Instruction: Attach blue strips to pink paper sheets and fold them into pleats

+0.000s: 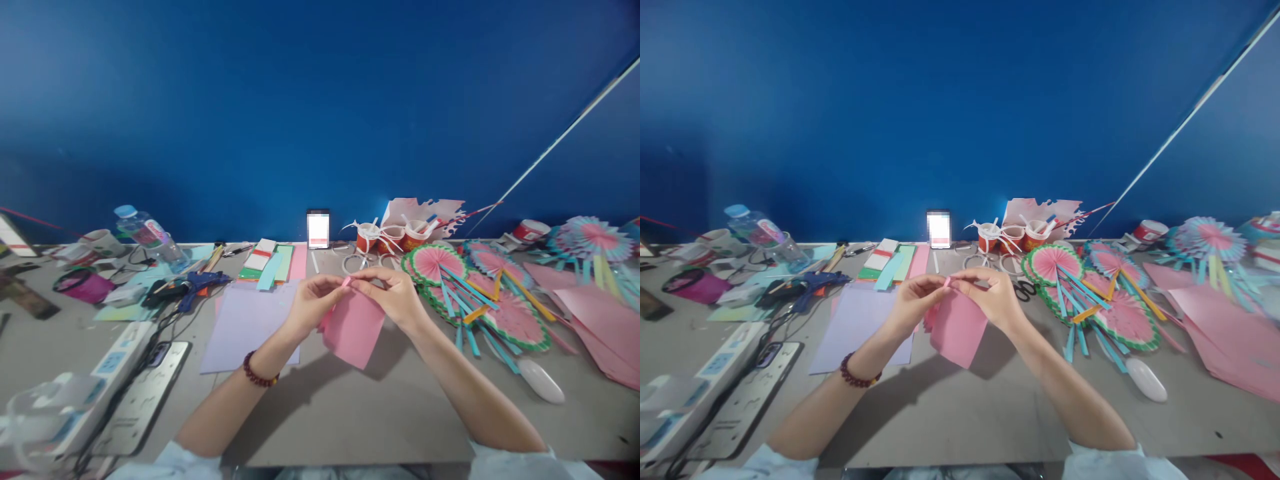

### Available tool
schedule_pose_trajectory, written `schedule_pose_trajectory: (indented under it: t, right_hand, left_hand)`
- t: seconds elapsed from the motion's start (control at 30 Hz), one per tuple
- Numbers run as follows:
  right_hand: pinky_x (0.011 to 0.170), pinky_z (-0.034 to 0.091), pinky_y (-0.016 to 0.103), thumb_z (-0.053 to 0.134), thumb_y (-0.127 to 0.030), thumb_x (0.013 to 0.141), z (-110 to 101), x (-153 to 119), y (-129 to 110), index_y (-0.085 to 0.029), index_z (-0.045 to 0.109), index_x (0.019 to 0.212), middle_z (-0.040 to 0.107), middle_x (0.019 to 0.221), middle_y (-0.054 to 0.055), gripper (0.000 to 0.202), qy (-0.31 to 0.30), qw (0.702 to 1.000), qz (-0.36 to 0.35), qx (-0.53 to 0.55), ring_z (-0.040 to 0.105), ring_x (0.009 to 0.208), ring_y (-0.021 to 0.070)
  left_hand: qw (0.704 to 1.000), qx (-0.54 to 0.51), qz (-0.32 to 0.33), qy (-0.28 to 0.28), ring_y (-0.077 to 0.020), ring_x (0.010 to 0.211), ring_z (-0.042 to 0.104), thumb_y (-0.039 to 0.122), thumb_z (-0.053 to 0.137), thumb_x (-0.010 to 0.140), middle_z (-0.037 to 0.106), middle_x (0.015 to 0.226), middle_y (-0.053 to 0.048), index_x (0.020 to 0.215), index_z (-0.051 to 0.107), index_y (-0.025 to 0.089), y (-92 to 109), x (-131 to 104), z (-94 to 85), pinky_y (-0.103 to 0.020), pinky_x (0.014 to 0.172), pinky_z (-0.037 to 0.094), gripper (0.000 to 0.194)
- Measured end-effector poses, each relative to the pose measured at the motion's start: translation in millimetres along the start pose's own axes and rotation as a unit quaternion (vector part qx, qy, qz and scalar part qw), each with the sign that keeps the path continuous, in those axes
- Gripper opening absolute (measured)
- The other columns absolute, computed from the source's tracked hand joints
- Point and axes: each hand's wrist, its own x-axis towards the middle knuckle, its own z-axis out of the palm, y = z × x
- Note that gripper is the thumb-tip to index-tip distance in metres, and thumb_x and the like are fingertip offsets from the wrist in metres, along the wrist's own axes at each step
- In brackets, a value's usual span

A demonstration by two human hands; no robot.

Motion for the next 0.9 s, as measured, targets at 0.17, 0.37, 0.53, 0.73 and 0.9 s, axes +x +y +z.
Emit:
schedule_pose_trajectory:
  t: [0.17,0.37,0.53,0.73,0.9]
  right_hand:
    - [0.075,0.052,0.032,0.070,-0.038,0.072,0.1,0.0,2.8,-0.024,0.074,0.082,0.072,0.082,0.003,0.017,-0.002,1.000,-0.004,-0.004,0.066,0.080,0.0195]
    - [0.073,0.050,0.031,0.069,-0.036,0.074,-1.2,0.7,0.9,-0.024,0.073,0.084,0.071,0.086,0.004,0.017,-0.021,0.999,-0.011,-0.045,0.064,0.083,0.0200]
    - [0.074,0.050,0.031,0.069,-0.037,0.074,-1.8,-0.5,-1.2,-0.024,0.073,0.083,0.069,0.084,0.004,0.017,-0.021,0.997,-0.046,-0.052,0.063,0.081,0.0190]
    - [0.075,0.050,0.031,0.067,-0.035,0.077,-0.2,-1.8,-0.2,-0.023,0.073,0.080,0.069,0.083,0.004,0.014,-0.010,0.997,-0.062,-0.043,0.063,0.081,0.0187]
    - [0.074,0.050,0.032,0.066,-0.034,0.078,1.5,-1.3,0.6,-0.023,0.072,0.079,0.070,0.082,0.004,0.013,-0.009,0.996,-0.077,-0.048,0.063,0.080,0.0191]
  left_hand:
    - [1.000,0.003,0.003,0.010,-0.0128,0.061,0.063,0.039,0.075,0.066,0.071,0.074,-0.005,0.076,0.069,0.015,-4.6,0.6,-0.5,-0.022,0.054,0.050,0.026]
    - [0.998,0.044,0.032,0.016,-0.0101,0.054,0.058,0.041,0.072,0.069,0.067,0.065,-0.003,0.074,0.067,0.014,-7.1,0.1,-1.4,-0.020,0.048,0.044,0.028]
    - [0.991,0.096,0.090,0.013,-0.0117,0.060,0.059,0.040,0.070,0.073,0.067,0.069,-0.004,0.076,0.070,0.015,-7.3,-2.7,0.3,-0.021,0.053,0.046,0.024]
    - [0.988,0.113,0.098,0.022,-0.0111,0.062,0.059,0.037,0.069,0.074,0.068,0.069,-0.003,0.075,0.069,0.015,-5.0,-4.6,3.0,-0.019,0.054,0.046,0.022]
    - [0.988,0.119,0.095,0.027,-0.0112,0.061,0.059,0.038,0.069,0.073,0.067,0.067,-0.003,0.073,0.068,0.014,-4.7,-5.1,2.0,-0.019,0.054,0.046,0.024]
